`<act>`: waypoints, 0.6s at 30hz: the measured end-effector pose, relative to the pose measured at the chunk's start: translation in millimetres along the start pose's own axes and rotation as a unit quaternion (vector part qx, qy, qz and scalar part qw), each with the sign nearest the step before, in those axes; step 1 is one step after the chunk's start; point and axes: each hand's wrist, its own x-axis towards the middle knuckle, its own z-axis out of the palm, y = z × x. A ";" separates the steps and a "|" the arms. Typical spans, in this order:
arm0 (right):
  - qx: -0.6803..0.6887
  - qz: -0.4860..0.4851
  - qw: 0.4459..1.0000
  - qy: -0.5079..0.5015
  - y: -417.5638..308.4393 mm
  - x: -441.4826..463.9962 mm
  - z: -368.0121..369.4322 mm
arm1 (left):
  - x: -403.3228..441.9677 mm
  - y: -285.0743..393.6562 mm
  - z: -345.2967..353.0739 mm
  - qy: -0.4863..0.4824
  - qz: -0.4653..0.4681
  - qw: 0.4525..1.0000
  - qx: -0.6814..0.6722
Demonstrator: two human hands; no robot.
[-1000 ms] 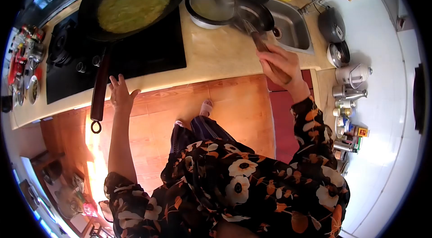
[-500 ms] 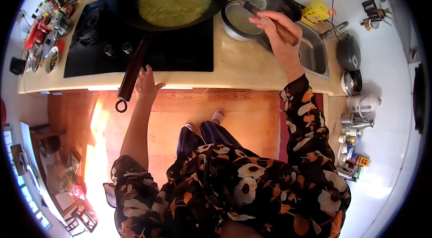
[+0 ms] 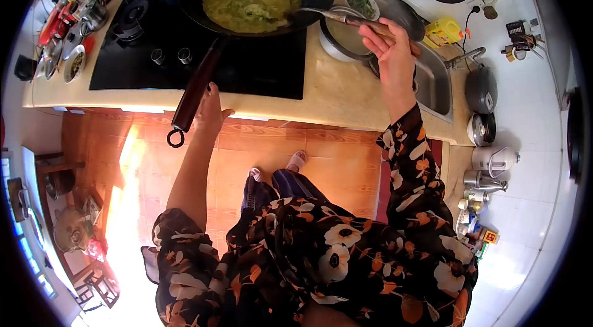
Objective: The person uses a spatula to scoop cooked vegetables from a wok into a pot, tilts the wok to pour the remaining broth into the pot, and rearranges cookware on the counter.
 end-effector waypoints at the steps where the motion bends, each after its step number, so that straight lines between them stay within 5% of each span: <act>1: 0.001 0.001 1.000 0.002 -2.7 -0.1 -1.5 | 0.3 -0.5 0.7 -0.001 0.001 1.000 0.000; 18: -0.004 -0.023 1.000 0.013 -45.1 -0.3 -20.3 | 0.6 -0.6 -1.1 -0.017 -0.004 1.000 -0.026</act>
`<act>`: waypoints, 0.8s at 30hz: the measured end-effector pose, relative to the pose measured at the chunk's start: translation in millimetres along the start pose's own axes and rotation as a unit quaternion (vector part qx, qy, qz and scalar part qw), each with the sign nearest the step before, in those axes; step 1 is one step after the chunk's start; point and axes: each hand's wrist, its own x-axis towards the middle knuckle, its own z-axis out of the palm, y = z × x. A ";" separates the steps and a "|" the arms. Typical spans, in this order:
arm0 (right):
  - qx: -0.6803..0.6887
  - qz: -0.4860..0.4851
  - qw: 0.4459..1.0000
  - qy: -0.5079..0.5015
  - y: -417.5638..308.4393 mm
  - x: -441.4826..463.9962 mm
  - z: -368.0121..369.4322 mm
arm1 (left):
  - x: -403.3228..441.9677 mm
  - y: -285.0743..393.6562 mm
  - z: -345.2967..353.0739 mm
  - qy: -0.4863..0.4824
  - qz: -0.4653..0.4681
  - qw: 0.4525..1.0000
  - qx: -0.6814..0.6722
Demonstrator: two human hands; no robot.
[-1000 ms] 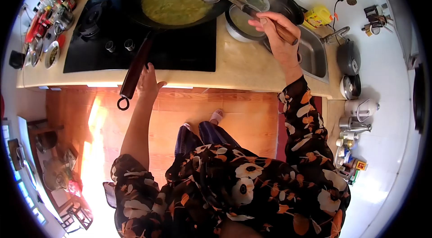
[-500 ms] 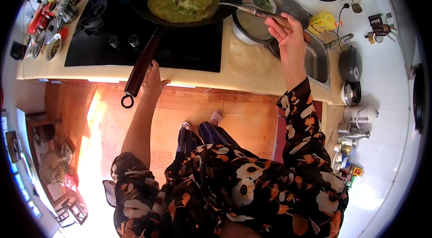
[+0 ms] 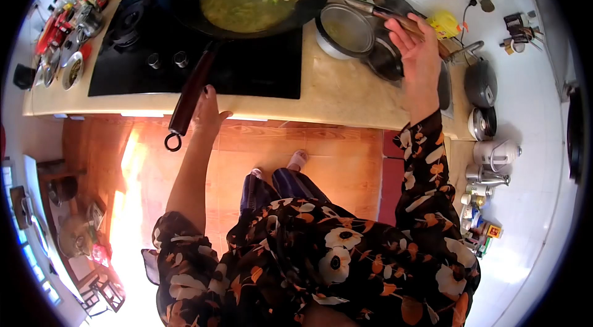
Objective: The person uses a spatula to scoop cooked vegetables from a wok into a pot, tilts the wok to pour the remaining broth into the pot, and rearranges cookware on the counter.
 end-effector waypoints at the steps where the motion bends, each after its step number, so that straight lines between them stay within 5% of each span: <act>1: -0.004 0.004 1.000 0.011 -0.8 1.9 -4.1 | -0.5 -2.7 -0.1 0.000 -0.008 1.000 0.002; 24: -0.076 -0.062 0.990 0.101 -40.5 -33.9 -114.7 | -5.1 3.8 -6.2 0.018 0.015 0.999 0.023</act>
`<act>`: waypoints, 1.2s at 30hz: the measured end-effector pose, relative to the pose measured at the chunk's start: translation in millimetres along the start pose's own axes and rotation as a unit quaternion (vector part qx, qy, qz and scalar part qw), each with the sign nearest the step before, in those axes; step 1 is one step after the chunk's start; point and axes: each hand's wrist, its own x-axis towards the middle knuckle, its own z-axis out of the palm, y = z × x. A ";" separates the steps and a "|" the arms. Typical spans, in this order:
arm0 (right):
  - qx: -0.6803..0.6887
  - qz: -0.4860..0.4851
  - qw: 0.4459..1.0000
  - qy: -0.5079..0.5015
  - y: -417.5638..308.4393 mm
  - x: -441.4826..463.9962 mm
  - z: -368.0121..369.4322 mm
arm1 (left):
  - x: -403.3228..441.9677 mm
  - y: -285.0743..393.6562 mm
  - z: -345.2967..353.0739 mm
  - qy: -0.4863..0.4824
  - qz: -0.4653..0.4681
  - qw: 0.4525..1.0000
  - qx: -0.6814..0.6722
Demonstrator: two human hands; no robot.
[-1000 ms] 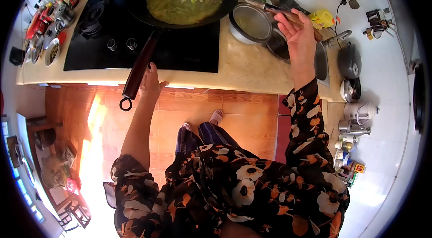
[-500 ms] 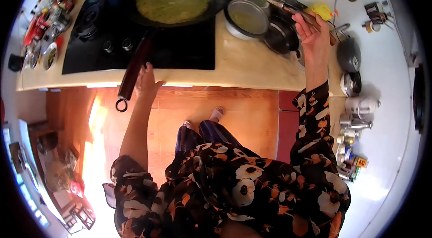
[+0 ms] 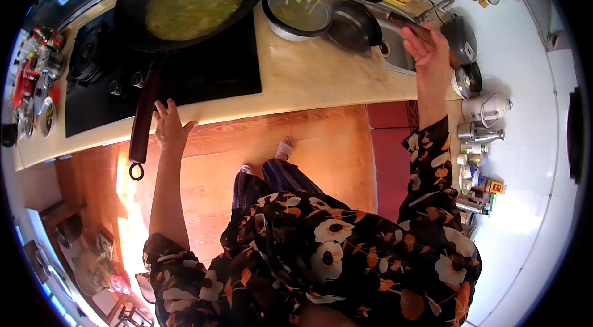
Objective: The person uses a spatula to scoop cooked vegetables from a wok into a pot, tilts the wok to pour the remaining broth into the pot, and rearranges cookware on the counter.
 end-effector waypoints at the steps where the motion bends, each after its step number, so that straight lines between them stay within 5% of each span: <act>1: -0.002 0.000 1.000 0.005 2.5 -4.9 0.4 | -1.2 1.9 -2.3 -0.007 -0.008 1.000 -0.004; 5: -0.063 -0.033 0.997 -0.003 25.1 -26.0 10.4 | 0.0 -2.2 5.5 0.013 0.002 1.000 0.007; 9: -0.126 -0.144 0.970 -0.152 49.5 -52.0 7.5 | 0.7 -3.4 8.9 0.019 0.003 1.000 0.006; 11: -0.443 -0.380 0.752 -0.307 38.0 -60.1 11.7 | 0.7 -4.8 10.7 0.029 0.008 1.000 0.006; 15: -0.399 -0.403 0.780 -0.264 5.0 -71.5 25.9 | 0.6 -0.5 2.8 0.009 -0.019 1.000 0.009; 18: -0.098 -0.296 0.929 -0.200 3.7 -71.9 62.3 | 1.6 -1.6 2.0 -0.014 -0.012 0.999 -0.027; 31: -0.033 -0.202 0.944 -0.260 104.9 9.8 194.0 | 2.0 -2.8 4.2 -0.017 -0.014 1.000 -0.019; 36: 0.118 0.017 0.984 -0.134 121.5 20.0 204.8 | 2.8 -2.7 5.4 -0.015 -0.013 1.000 -0.002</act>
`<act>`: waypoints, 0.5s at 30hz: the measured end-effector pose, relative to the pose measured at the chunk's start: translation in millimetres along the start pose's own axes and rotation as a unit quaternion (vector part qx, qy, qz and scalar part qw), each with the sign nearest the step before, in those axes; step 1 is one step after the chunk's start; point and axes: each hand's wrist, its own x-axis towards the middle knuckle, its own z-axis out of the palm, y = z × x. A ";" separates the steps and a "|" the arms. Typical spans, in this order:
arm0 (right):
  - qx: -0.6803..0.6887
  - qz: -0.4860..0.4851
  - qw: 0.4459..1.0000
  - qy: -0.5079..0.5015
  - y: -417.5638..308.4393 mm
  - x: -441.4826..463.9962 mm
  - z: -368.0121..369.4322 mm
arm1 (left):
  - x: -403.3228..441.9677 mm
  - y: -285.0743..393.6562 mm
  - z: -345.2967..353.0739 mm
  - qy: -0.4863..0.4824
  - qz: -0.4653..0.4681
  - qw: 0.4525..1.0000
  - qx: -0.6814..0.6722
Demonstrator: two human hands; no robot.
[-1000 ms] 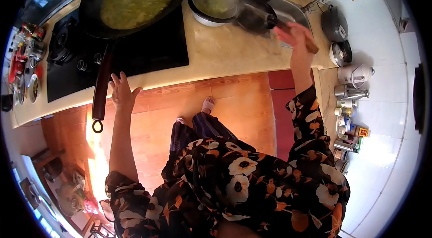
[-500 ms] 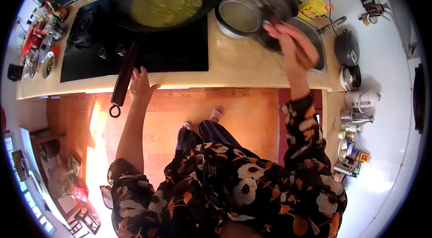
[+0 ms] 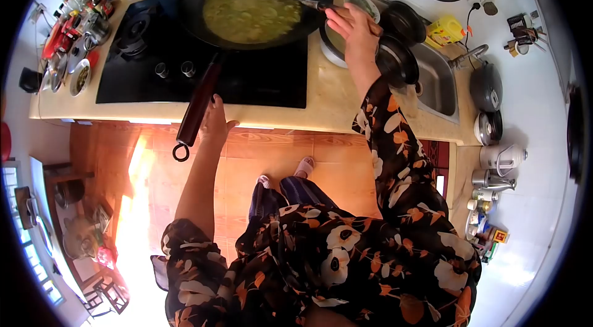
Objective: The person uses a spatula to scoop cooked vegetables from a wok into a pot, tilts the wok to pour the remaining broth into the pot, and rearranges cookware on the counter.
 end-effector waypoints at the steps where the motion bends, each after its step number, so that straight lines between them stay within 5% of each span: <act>1: 0.055 0.043 0.997 0.041 -1.0 1.4 -1.7 | 0.1 -0.5 0.7 0.000 -0.003 1.000 -0.001; 15: 0.014 0.076 0.996 0.042 -69.8 -17.2 -35.9 | 1.3 -3.4 2.1 0.012 0.013 1.000 0.017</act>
